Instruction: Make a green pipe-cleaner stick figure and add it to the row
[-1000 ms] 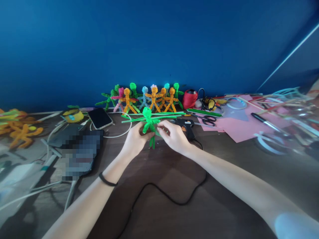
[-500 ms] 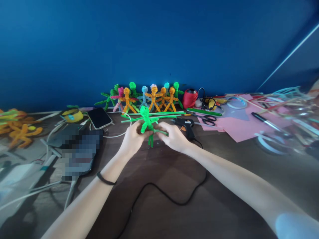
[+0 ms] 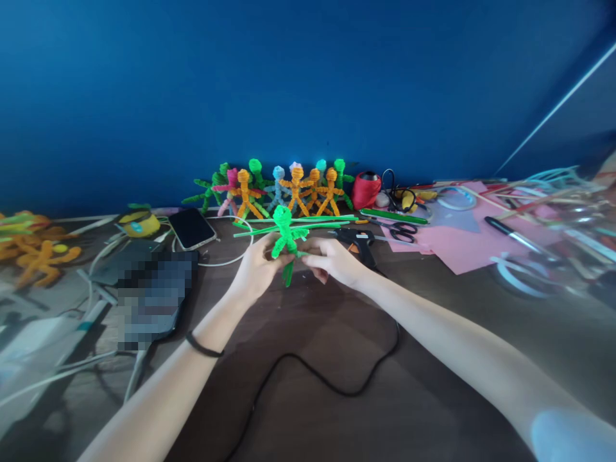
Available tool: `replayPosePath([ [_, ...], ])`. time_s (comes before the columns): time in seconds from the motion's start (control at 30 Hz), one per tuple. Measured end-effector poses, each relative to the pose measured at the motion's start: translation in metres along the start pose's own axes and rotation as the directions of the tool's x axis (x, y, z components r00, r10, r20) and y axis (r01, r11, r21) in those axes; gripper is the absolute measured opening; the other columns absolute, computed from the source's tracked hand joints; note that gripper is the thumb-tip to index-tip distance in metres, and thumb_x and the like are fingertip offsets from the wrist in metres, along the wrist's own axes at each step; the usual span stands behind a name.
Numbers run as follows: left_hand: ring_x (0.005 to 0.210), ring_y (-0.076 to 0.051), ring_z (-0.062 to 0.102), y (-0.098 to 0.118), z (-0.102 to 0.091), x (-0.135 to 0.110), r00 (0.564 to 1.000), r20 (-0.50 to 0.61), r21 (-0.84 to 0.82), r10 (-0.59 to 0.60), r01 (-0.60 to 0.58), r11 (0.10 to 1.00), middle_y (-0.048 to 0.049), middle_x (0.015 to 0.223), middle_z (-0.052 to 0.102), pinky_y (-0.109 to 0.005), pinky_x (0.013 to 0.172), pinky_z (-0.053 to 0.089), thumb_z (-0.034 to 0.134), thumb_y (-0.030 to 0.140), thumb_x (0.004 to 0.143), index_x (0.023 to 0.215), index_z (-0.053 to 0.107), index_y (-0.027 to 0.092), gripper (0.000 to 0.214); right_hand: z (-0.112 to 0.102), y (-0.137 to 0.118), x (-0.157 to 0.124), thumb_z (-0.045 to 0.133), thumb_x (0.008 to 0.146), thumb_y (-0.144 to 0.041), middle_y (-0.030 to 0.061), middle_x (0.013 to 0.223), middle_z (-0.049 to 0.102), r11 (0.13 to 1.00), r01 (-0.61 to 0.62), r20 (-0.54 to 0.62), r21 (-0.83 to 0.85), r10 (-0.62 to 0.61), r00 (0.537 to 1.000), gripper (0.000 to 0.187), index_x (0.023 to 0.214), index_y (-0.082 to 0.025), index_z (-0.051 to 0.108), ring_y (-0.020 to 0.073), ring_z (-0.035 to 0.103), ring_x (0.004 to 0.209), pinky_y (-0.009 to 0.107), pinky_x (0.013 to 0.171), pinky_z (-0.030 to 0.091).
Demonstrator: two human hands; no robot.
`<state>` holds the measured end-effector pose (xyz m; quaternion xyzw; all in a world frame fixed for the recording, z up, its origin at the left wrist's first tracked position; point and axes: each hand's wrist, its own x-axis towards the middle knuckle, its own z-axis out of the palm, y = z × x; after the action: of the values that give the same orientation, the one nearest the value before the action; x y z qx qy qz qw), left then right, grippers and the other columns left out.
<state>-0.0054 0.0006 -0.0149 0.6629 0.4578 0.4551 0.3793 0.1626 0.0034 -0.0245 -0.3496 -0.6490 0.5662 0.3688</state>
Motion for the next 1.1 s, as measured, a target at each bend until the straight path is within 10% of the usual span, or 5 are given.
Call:
replayPosePath([
  [0.43, 0.076, -0.016, 0.059, -0.0001, 0.0001, 0.0006, 1.0, 0.011, 0.006, -0.004, 0.004, 1.0, -0.0017, 0.082, 0.065, -0.028, 0.07, 0.048, 0.066, 0.027, 0.065, 0.089, 0.062, 0.016, 0.027, -0.0001, 0.0026, 0.002, 0.052, 0.072, -0.021, -0.0099, 0.042, 0.037, 0.974, -0.093, 0.085, 0.207, 0.077, 0.993, 0.009, 0.078, -0.014, 0.051, 0.0055, 0.037, 0.033, 0.019, 0.035, 0.029],
  [0.7, 0.075, -0.015, 0.058, 0.0041, 0.0009, -0.0007, 0.999, 0.008, 0.056, -0.039, 0.039, 0.998, 0.0009, 0.081, 0.065, -0.025, 0.07, 0.045, 0.065, 0.022, 0.065, 0.088, 0.062, 0.017, 0.024, 0.0058, -0.0008, -0.003, 0.054, 0.073, -0.023, -0.0019, 0.065, 0.055, 0.965, 0.107, -0.05, -0.241, -0.122, 0.991, 0.011, 0.078, -0.015, 0.049, 0.0075, 0.047, 0.052, 0.021, 0.051, 0.036],
  [1.1, 0.076, -0.018, 0.058, 0.0075, 0.0034, -0.0033, 0.972, 0.049, -0.069, -0.229, 0.232, 0.97, 0.0002, 0.075, 0.065, -0.029, 0.071, 0.045, 0.068, 0.027, 0.06, 0.081, 0.064, 0.015, 0.024, 0.0024, -0.0025, -0.0072, 0.052, 0.079, -0.025, 0.006, 0.083, 0.065, 0.601, 0.113, -0.014, -0.791, -0.202, 0.979, 0.019, 0.096, -0.017, 0.054, 0.0163, 0.058, 0.07, 0.023, 0.058, 0.033],
])
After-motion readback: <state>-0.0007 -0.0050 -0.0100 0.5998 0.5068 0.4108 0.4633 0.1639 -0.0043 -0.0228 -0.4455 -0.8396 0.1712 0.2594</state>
